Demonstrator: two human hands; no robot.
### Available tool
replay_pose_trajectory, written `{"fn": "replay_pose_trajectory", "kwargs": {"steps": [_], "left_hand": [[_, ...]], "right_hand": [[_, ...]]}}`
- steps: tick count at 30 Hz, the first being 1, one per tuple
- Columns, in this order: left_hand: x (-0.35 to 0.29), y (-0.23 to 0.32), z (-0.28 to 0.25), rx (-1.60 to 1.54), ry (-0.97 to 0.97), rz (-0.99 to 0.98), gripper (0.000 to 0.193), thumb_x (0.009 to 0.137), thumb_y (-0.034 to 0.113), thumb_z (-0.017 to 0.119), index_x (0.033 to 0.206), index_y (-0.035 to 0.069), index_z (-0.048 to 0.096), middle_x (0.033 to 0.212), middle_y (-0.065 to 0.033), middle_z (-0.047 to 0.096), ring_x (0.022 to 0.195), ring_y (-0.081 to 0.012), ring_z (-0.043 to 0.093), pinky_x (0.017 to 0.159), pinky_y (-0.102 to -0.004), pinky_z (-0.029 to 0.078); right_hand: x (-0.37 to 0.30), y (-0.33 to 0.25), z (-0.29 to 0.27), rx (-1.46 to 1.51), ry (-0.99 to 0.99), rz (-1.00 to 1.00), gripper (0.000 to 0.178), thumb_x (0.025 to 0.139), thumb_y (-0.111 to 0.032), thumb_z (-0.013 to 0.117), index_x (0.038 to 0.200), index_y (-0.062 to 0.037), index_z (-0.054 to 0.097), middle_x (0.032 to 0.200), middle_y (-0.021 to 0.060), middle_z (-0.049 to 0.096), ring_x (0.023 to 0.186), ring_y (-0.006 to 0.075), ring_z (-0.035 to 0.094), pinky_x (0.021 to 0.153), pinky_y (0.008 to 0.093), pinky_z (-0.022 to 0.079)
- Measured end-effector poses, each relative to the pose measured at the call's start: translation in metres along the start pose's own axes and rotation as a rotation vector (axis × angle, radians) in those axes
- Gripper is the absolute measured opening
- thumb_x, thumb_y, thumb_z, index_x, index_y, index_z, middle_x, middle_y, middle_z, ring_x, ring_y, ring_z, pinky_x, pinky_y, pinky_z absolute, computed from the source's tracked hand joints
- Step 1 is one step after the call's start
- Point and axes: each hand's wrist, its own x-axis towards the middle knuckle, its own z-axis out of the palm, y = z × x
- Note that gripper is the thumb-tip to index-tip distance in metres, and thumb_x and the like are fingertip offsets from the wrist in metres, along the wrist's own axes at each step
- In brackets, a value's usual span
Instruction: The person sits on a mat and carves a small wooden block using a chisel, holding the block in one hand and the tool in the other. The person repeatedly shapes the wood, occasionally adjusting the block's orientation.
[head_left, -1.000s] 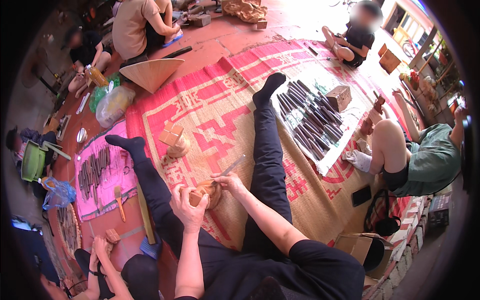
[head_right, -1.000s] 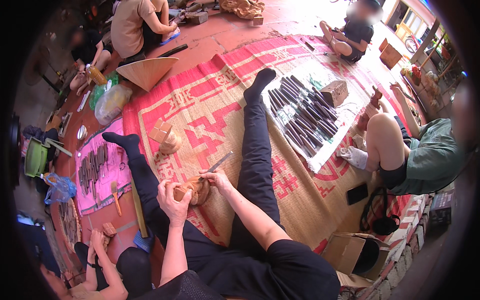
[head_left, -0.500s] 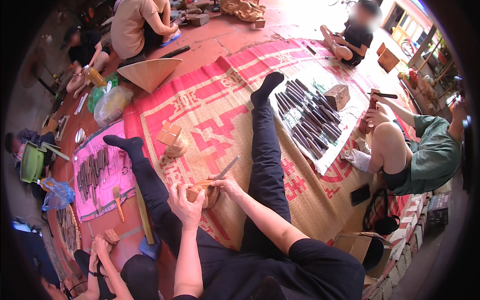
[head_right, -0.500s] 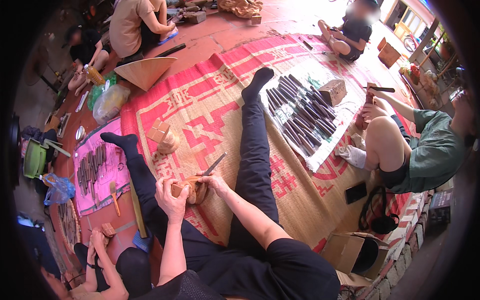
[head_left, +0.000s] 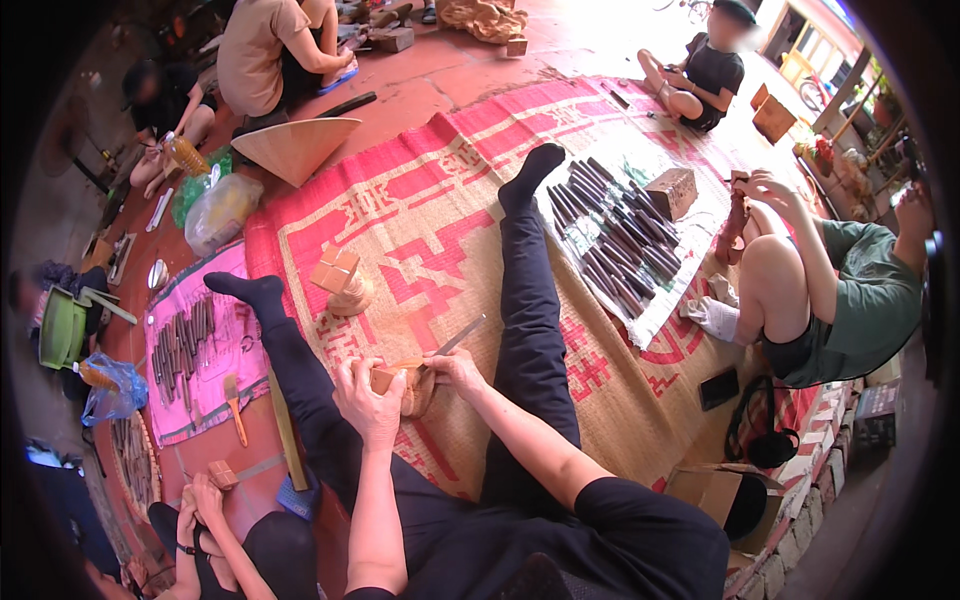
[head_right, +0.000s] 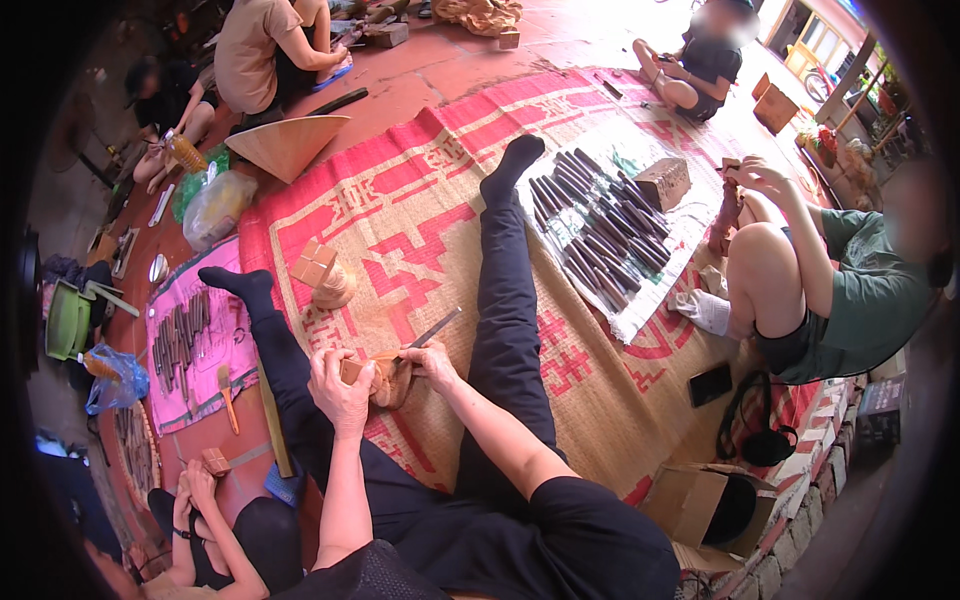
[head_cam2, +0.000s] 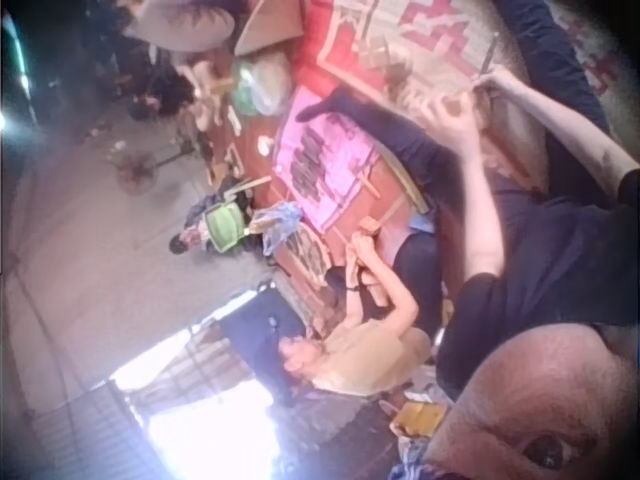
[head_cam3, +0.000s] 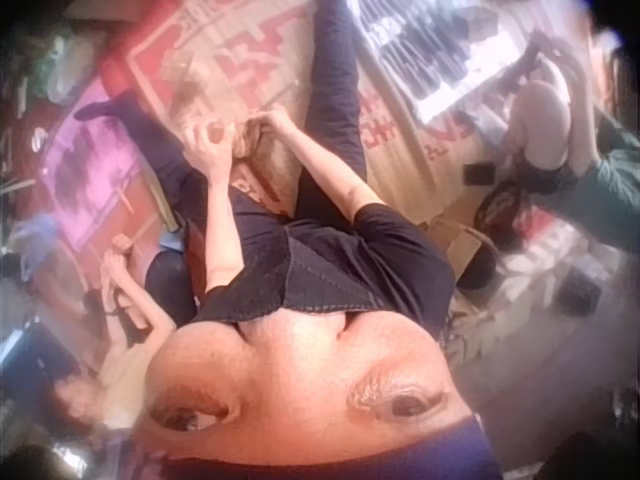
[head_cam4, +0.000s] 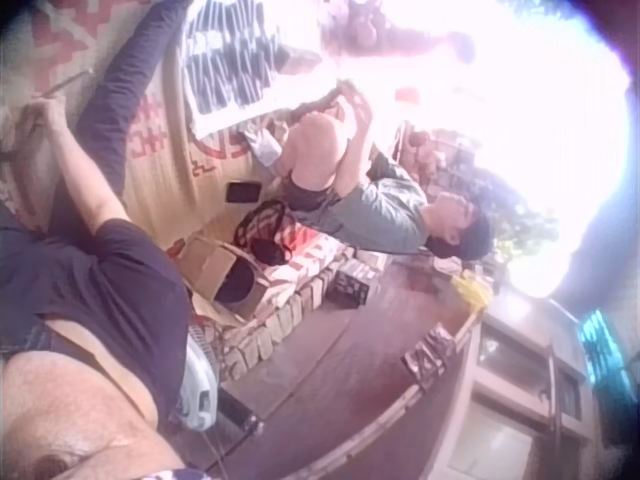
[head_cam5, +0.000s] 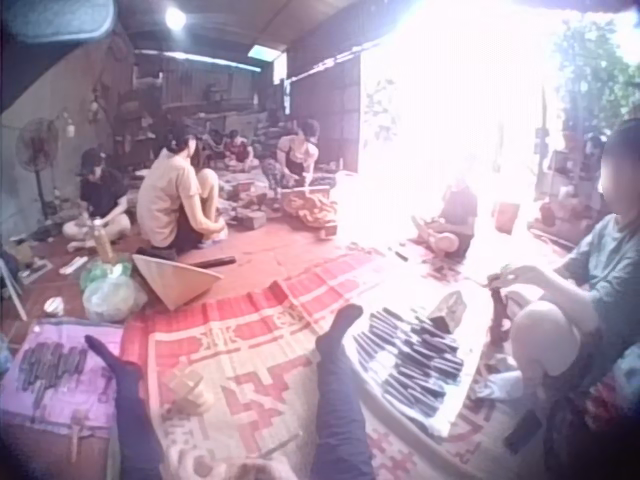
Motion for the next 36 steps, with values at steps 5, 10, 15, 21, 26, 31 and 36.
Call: {"fn": "replay_pose_trajectory", "kwargs": {"steps": [5,10,15,21,26,31,36], "left_hand": [[0.0,-0.002,-0.002,-0.016,0.0,-0.03,0.037,0.066,0.029,0.081,0.095,0.014,0.065,0.106,-0.0062,0.054,0.104,-0.0282,0.057,0.086,-0.0458,0.045],[0.002,-0.002,-0.001,-0.018,0.005,-0.041,0.035,0.067,0.028,0.08,0.094,0.013,0.064,0.105,-0.0062,0.054,0.102,-0.0285,0.058,0.086,-0.0461,0.045],[-0.003,0.002,-0.001,-0.006,0.028,-0.015,0.035,0.066,0.028,0.08,0.093,0.013,0.064,0.105,-0.0062,0.055,0.102,-0.0285,0.058,0.085,-0.0463,0.045],[-0.005,0.004,-0.004,-0.023,-0.014,-0.032,0.035,0.068,0.028,0.08,0.094,0.013,0.063,0.109,-0.0059,0.055,0.105,-0.0287,0.058,0.089,-0.0458,0.044],[-0.004,0.004,-0.004,-0.028,0.011,0.024,0.037,0.065,0.029,0.081,0.094,0.013,0.064,0.106,-0.0069,0.055,0.104,-0.0288,0.057,0.084,-0.0459,0.045],[-0.005,-0.001,-0.006,-0.053,-0.002,-0.043,0.038,0.065,0.029,0.081,0.095,0.013,0.064,0.107,-0.0077,0.055,0.105,-0.029,0.057,0.085,-0.046,0.045],[-0.008,0.004,-0.007,-0.037,0.006,0.027,0.038,0.065,0.029,0.081,0.094,0.012,0.064,0.106,-0.0075,0.055,0.103,-0.0291,0.057,0.084,-0.0459,0.045]], "right_hand": [[0.007,0.001,-0.009,0.147,0.129,0.042,0.027,0.084,-0.01,0.071,0.108,0.0011,0.065,0.105,0.014,0.069,0.097,0.0248,0.068,0.087,0.0405,0.055],[0.003,-0.004,0.002,0.027,-0.005,0.001,0.03,0.081,-0.01,0.074,0.109,-0.0005,0.066,0.101,0.0112,0.07,0.091,0.0208,0.067,0.085,0.0363,0.053],[0.003,-0.003,-0.005,0.099,0.142,0.035,0.023,0.079,-0.013,0.077,0.098,-0.0057,0.067,0.096,0.0069,0.07,0.083,0.0181,0.067,0.08,0.0364,0.055],[0.009,0.003,0.0,-0.043,-0.08,0.012,0.032,0.082,-0.014,0.073,0.108,0.0022,0.067,0.102,0.0132,0.071,0.095,0.0251,0.068,0.085,0.0371,0.055],[0.018,0.012,-0.011,0.098,0.118,0.086,0.033,0.082,-0.015,0.073,0.109,0.002,0.064,0.101,0.014,0.071,0.092,0.0269,0.069,0.084,0.0413,0.055],[0.004,-0.003,0.002,0.021,-0.049,0.003,0.037,0.082,-0.016,0.074,0.111,0.0042,0.063,0.102,0.0135,0.07,0.094,0.026,0.069,0.086,0.0412,0.054],[0.013,0.003,-0.01,0.06,0.046,0.098,0.031,0.081,-0.019,0.076,0.106,-0.0027,0.068,0.099,0.0078,0.071,0.094,0.0191,0.066,0.087,0.0374,0.05]]}}
